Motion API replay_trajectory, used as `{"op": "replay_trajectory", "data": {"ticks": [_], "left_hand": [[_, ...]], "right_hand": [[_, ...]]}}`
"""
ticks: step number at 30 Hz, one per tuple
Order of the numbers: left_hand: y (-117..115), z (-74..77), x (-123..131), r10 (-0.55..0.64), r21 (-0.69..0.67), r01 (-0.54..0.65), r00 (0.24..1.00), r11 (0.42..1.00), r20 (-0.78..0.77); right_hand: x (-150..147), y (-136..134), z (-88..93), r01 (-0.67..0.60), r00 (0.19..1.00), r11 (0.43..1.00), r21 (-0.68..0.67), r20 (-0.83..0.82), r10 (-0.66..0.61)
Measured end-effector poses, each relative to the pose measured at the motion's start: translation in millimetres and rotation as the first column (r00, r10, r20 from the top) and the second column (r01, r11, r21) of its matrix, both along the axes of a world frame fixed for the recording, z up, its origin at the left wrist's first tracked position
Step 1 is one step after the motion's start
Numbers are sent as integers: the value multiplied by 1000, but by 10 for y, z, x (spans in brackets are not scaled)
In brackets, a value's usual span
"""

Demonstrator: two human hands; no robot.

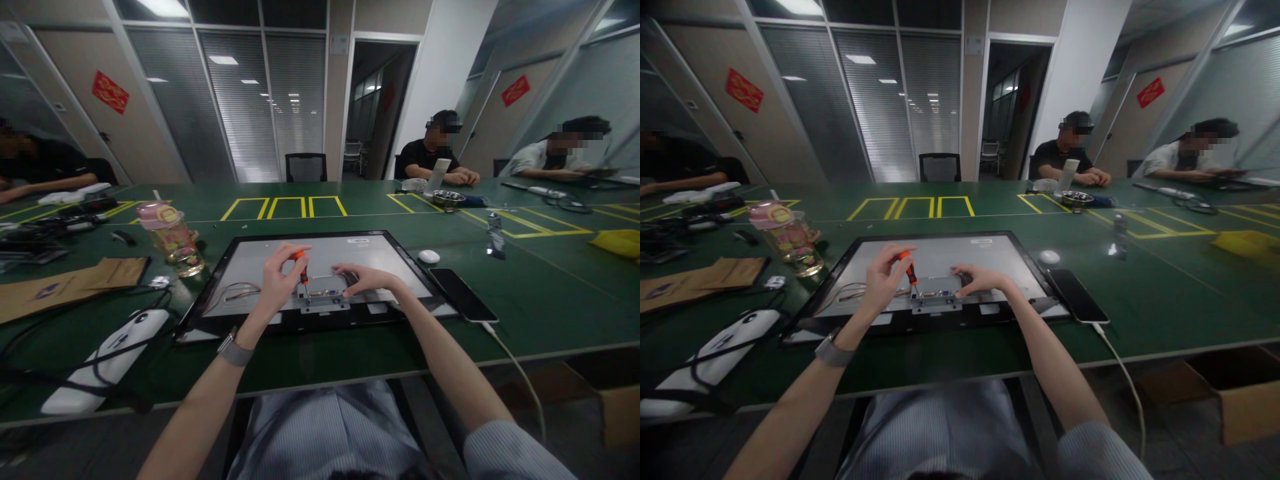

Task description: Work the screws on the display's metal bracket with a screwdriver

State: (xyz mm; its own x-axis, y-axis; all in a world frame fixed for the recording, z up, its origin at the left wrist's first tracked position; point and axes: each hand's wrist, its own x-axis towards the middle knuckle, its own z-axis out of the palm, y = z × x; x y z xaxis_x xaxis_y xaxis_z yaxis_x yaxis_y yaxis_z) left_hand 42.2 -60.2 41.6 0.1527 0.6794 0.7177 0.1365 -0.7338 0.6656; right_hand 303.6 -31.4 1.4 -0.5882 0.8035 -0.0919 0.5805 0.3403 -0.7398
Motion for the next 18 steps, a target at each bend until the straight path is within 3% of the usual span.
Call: {"op": "replay_trajectory", "data": {"ticks": [3,8,10,14,16,18], "left_hand": [[2,0,3,12,29,-12,1000,999,-8],[-4,-9,1,-151,-92,161,983,983,105],[-5,-12,4,-108,-85,116,990,990,91],[-1,-13,12,62,54,-62,998,997,-7],[-3,-17,15,36,59,-35,999,998,-14],[-8,-24,18,-63,2,63,998,998,14]], "right_hand": [[-7,-10,15,6,1000,1000,-4,3,-6],[-8,-20,32,19,1000,1000,-19,7,-19],[-5,-16,24,17,1000,1000,-24,7,-17],[-4,-3,-6,11,1000,1000,-18,-15,-11],[-6,1,-12,15,1000,1000,-10,-15,-15],[-10,-1,-8,15,1000,1000,-12,-9,-15]]}}
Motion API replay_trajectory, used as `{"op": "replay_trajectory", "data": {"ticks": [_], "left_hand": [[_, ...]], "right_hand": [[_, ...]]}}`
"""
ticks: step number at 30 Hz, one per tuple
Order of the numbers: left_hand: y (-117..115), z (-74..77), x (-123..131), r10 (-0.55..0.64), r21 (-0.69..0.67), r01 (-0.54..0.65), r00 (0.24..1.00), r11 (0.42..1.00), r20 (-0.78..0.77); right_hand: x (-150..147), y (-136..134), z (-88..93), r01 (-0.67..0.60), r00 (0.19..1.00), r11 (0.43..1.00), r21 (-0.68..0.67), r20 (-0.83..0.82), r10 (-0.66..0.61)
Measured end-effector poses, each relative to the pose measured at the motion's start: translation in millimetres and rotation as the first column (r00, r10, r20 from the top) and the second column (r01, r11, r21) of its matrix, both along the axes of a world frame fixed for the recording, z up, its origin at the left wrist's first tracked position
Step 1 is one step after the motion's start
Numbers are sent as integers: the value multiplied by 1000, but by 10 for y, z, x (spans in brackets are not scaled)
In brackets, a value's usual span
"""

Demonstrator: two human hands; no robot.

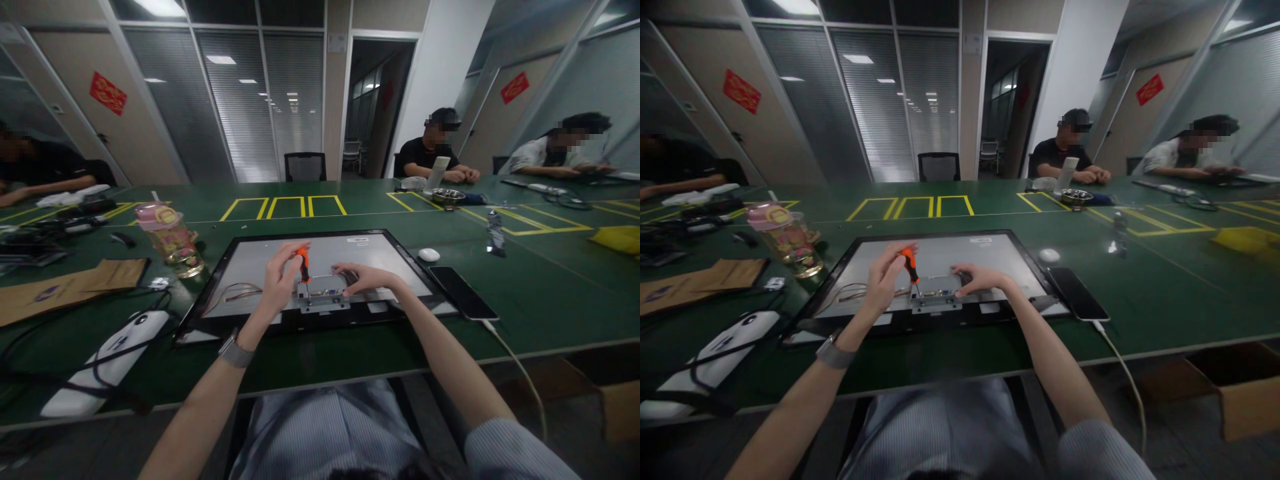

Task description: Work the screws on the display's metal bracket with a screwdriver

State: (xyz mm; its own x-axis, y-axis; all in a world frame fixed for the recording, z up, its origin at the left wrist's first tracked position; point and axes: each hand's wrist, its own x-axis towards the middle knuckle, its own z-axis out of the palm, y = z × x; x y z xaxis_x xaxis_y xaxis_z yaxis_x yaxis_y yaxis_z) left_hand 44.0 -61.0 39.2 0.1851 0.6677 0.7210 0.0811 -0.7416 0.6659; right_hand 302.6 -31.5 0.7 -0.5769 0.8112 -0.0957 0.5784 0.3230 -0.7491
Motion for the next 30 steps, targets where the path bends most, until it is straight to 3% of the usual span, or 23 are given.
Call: {"op": "replay_trajectory", "data": {"ticks": [3,8,13,19,22,26,30], "left_hand": [[-3,-9,5,-43,-46,44,999,998,28],[4,8,2,119,69,-116,992,991,-30],[2,10,-11,-63,-62,64,998,996,11],[25,6,0,84,35,-83,996,996,-33],[8,27,-4,30,14,-30,999,999,-34],[-8,22,-2,-109,-112,112,994,987,33],[20,-2,4,-9,-40,10,1000,999,16]], "right_hand": [[-5,-11,19,-4,1000,1000,1,3,4],[-13,-30,45,4,1000,1000,-16,8,-4],[-22,-40,62,1,1000,1000,-12,14,-1],[-24,-49,78,4,1000,1000,-20,19,-4],[-18,-35,57,8,1000,1000,-15,20,-8],[-8,-13,22,-5,1000,1000,0,-1,5],[-8,-14,24,-7,1000,1000,-2,-2,7]]}}
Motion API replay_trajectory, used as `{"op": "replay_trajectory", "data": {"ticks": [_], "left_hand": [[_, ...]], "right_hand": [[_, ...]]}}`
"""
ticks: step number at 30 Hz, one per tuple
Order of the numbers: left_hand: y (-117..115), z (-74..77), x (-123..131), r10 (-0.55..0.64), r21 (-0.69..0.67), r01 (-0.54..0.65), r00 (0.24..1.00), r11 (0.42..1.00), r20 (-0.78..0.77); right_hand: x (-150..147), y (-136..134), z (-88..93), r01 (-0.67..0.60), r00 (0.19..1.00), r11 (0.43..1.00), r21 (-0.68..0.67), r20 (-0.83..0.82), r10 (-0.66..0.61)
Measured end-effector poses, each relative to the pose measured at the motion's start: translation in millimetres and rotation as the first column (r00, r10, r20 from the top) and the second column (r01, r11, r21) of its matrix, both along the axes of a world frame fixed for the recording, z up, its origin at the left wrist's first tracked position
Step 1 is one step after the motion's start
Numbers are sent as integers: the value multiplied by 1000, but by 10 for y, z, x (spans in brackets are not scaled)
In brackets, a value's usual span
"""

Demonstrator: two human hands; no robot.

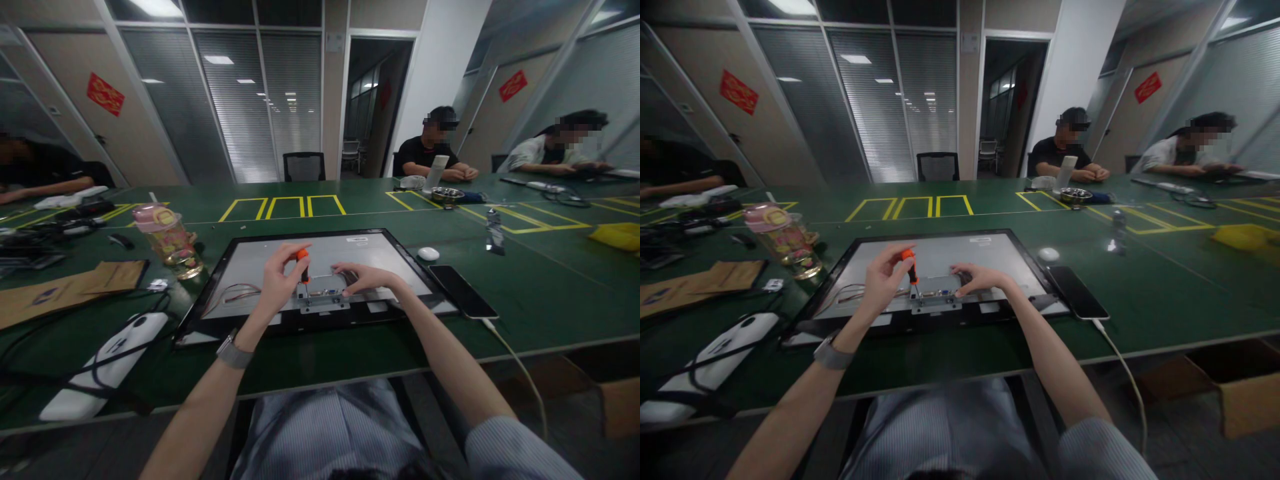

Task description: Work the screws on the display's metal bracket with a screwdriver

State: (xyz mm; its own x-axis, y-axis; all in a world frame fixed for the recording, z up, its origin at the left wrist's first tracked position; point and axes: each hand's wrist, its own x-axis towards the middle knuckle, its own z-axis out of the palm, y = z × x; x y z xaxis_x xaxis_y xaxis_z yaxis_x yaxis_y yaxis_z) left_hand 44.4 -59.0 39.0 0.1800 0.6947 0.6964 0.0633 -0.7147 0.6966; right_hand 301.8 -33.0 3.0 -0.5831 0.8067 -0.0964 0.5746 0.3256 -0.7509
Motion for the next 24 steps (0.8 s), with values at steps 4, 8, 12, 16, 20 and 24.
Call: {"op": "replay_trajectory", "data": {"ticks": [4,8,12,16,20,24], "left_hand": [[-1,21,-16,-15,30,16,999,999,-40],[-16,36,-21,-64,-30,62,997,998,-46],[2,37,-19,54,53,-50,996,997,-76],[12,51,-44,-111,-42,108,990,993,-84],[21,47,-54,-126,-87,119,988,989,-84],[22,55,-44,-20,14,21,995,1000,-100]], "right_hand": [[3,-7,11,9,1000,1000,-11,12,-9],[2,-13,19,4,1000,1000,-3,12,-4],[-7,-21,27,8,1000,1000,-12,11,-8],[-3,-10,14,19,1000,1000,-10,17,-19],[2,-5,9,14,1000,1000,-8,18,-14],[-7,-18,27,11,1000,1000,-8,21,-11]]}}
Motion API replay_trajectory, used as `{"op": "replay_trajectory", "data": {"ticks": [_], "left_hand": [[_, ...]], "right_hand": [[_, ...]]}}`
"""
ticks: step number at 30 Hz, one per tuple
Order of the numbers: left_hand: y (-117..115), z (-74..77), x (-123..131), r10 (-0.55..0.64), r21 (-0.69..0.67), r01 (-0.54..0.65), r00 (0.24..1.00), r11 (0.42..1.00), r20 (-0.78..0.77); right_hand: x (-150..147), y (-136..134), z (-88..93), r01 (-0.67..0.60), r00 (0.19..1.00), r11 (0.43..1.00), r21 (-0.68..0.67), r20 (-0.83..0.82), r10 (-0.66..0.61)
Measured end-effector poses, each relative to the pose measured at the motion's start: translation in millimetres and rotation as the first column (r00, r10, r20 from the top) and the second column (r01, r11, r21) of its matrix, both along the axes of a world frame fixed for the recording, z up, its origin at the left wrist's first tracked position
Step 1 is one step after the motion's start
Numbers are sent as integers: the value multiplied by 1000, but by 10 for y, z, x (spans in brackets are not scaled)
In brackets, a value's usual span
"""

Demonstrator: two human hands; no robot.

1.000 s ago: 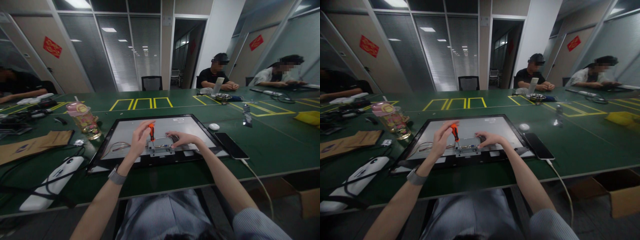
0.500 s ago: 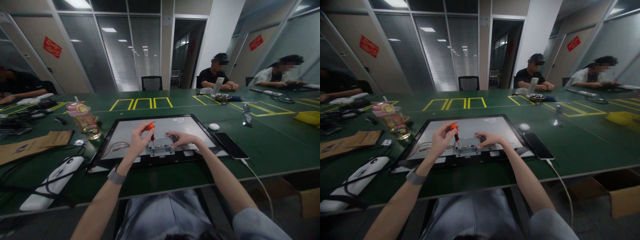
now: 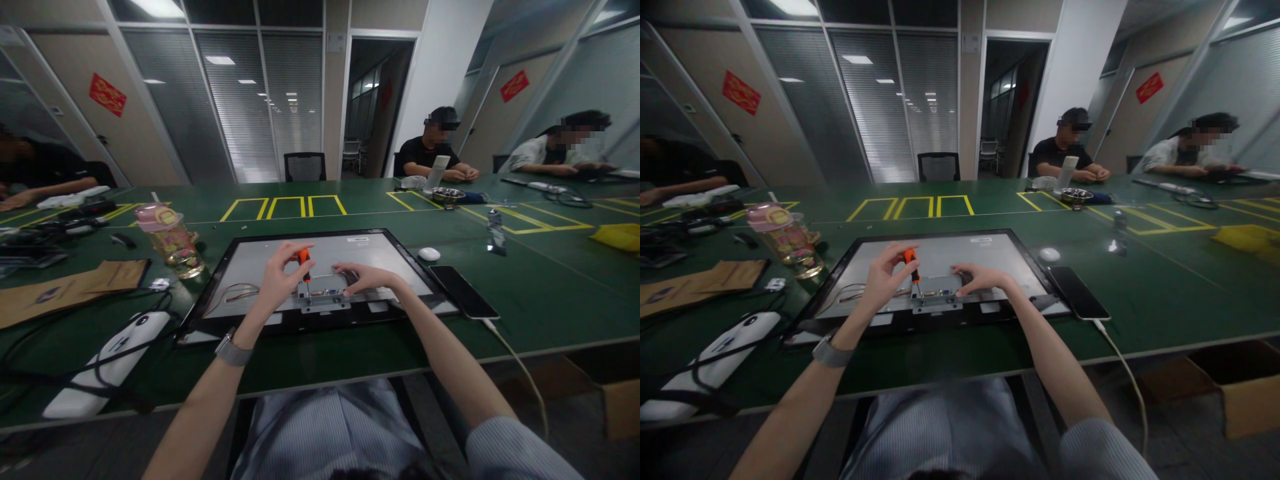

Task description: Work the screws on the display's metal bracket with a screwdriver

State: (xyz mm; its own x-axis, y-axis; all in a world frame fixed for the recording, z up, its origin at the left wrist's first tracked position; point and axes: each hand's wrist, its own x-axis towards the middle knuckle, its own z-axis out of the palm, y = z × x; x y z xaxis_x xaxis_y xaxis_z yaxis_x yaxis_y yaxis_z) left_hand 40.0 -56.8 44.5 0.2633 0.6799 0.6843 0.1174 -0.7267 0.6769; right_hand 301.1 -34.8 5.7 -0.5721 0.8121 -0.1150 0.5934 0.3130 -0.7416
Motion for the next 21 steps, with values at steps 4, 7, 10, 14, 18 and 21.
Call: {"op": "replay_trajectory", "data": {"ticks": [4,7,10,14,18,21], "left_hand": [[-15,25,-6,-130,-102,136,989,985,65],[-10,22,-7,-117,-133,130,988,983,97],[4,14,3,5,-57,-1,997,998,75],[5,20,6,6,-53,-1,995,999,95],[-6,20,-8,-117,-132,134,984,982,131],[-11,13,-4,-73,-136,88,990,987,118]], "right_hand": [[-11,-11,12,4,1000,1000,14,-9,-3],[-14,-14,17,6,1000,1000,5,-12,-6],[-16,-20,26,6,1000,1000,-3,-12,-6],[-14,-23,33,2,1000,1000,5,-3,-2],[-1,-11,17,5,1000,1000,-3,5,-5],[4,-2,7,8,1000,1000,-6,10,-8]]}}
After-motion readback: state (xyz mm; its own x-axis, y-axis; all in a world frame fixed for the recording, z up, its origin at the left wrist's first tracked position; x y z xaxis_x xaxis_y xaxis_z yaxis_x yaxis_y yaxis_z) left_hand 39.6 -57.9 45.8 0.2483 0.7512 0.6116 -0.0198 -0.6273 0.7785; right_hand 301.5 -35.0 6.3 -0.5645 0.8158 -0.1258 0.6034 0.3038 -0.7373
